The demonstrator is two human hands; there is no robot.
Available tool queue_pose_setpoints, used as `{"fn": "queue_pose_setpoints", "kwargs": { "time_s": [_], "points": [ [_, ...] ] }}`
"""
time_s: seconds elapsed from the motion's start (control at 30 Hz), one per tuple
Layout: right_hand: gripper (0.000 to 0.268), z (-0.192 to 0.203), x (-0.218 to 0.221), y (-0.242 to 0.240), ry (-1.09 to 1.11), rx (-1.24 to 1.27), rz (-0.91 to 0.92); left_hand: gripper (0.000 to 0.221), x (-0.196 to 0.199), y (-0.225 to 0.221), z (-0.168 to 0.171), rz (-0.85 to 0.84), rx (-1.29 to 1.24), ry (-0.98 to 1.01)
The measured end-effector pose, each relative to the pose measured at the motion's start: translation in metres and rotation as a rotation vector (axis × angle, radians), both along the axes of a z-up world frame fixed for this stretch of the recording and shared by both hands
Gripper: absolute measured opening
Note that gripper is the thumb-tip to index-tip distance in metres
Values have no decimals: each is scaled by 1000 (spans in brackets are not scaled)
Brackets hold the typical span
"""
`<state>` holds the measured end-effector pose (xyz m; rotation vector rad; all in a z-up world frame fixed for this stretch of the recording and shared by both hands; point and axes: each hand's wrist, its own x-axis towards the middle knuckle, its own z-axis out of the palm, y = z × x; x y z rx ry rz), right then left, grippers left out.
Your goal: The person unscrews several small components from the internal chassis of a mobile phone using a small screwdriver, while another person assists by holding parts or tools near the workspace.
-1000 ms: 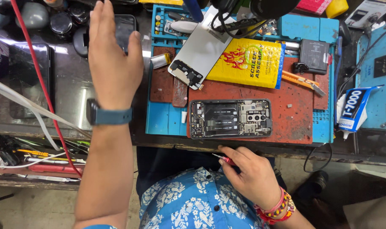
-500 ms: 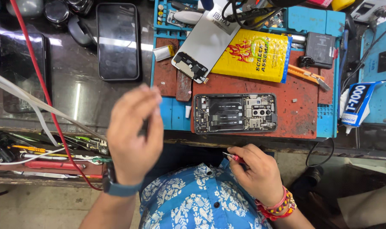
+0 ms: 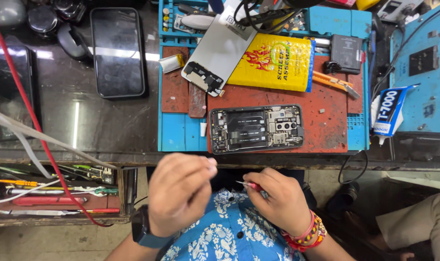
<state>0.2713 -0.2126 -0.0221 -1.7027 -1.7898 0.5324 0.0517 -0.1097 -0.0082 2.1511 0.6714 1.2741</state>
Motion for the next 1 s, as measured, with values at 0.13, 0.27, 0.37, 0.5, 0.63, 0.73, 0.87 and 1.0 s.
{"fn": "queue_pose_setpoints", "kwargs": {
  "time_s": [0.13,0.27,0.37,0.5,0.63,0.73,0.87,1.0],
  "points": [
    [30,-2,2,-6,-15,-42,-116,29,8,-8,-2,-123,-39,-7],
    [37,-4,6,-7,-82,-40,-138,29,11,-12,-5,-153,-83,1],
    [37,-2,7,-10,-53,-42,-154,29,12,-11,-6,-146,-76,7],
    [33,7,12,-15,3,-86,-159,28,12,-8,-2,-154,-76,10],
    [41,21,22,-21,159,-301,-1,33,18,-3,4,-296,-77,77],
    [38,22,24,-23,199,-212,221,30,25,-6,3,-426,-97,119],
    [36,25,33,-29,317,-358,207,22,28,-10,-6,-473,-158,121],
    [36,28,57,-35,554,-264,246,20,26,-11,-8,-463,-290,30]
  ]
}}
